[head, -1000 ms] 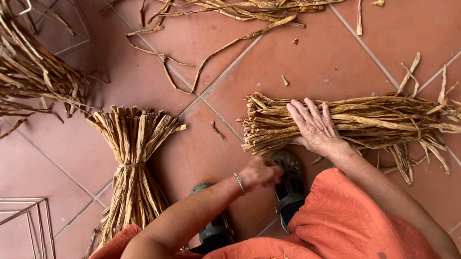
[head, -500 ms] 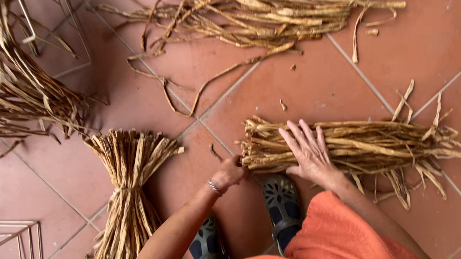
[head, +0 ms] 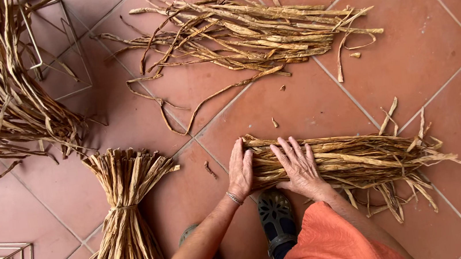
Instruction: The person gathers dried plant strips on a tiled floor, aligns them into bundles, and ties them with thin strips. The person repeats this process to form multiple tied bundles.
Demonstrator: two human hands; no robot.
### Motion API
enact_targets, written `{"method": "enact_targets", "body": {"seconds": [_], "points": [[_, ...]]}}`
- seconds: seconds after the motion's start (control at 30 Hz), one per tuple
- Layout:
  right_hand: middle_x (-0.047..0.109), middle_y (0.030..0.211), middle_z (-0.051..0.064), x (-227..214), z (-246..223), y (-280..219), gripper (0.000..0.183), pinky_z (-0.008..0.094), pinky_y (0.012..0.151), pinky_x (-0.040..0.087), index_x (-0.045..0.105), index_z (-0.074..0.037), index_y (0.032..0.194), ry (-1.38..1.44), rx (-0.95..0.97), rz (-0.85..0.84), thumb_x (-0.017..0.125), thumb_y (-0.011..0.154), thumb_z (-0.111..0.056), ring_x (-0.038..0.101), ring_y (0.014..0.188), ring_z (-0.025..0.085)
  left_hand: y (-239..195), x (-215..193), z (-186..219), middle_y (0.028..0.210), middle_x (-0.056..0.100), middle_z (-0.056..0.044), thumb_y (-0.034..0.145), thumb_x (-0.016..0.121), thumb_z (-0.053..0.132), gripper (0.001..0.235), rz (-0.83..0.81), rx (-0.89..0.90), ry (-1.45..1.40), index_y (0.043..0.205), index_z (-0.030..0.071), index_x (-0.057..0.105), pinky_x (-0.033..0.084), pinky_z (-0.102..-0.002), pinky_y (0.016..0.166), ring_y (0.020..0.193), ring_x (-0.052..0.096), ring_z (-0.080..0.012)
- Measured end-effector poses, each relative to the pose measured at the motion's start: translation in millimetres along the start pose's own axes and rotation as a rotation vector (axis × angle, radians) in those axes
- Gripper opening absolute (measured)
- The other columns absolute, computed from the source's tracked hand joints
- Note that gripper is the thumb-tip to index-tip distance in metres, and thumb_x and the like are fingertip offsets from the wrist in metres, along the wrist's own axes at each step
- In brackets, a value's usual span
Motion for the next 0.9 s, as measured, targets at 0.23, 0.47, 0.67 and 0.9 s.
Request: {"method": "enact_targets", "body": {"seconds": [0.23,0.47,0.67,0.9], "points": [[0.019,0.166,0.006,-30,26,12,0.116,0.061,0.124,0.014,0.03,-0.026,0.159,0.221,0.102,-0.318,0.094,0.065,-0.049,0.015,0.155,0.031,17,-38,-1,0.159,0.043,-0.012,0.106,0.046,0.038,0.06,-0.058,-0.169,-0.51,0.154,0.003,0.037,0.033,-0.033,0.119,0.147,0.04,-0.0218],[0.027,0.168,0.009,-63,150,80,0.066,0.053,0.122,0.029,0.049,-0.02,0.15,0.349,0.5,0.166,0.07,0.092,-0.044,0.028,0.153,0.032,27,-64,-9,0.129,0.069,-0.008,0.1,0.061,0.027,0.04,-0.059,-0.151,-0.353,0.134,0.005,0.065,0.049,-0.032,0.103,0.12,0.061,-0.0173],[0.023,0.164,0.008,-57,217,112,0.058,0.057,0.121,0.026,0.046,-0.02,0.151,0.156,0.776,0.14,0.062,0.098,-0.036,0.025,0.148,0.038,13,-57,-15,0.119,0.073,-0.006,0.098,0.065,0.021,0.037,-0.114,-0.202,-0.326,0.131,0.007,0.067,0.053,-0.031,0.097,0.107,0.065,-0.0141],[0.058,0.145,0.005,-53,223,111,0.035,0.046,0.111,0.042,0.067,-0.012,0.132,0.045,0.676,0.451,0.059,0.098,-0.014,0.052,0.122,0.037,15,-60,16,0.115,0.076,-0.005,0.097,0.066,0.017,0.033,-0.116,-0.247,-0.265,0.128,0.009,0.068,0.056,-0.031,0.096,0.107,0.071,-0.0124]]}}
Point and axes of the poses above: each hand's wrist, its own y-axis towards the middle knuckle, its own x-axis out of the palm, z = x × y, the point moved 3 cm from there along y, towards the middle knuckle
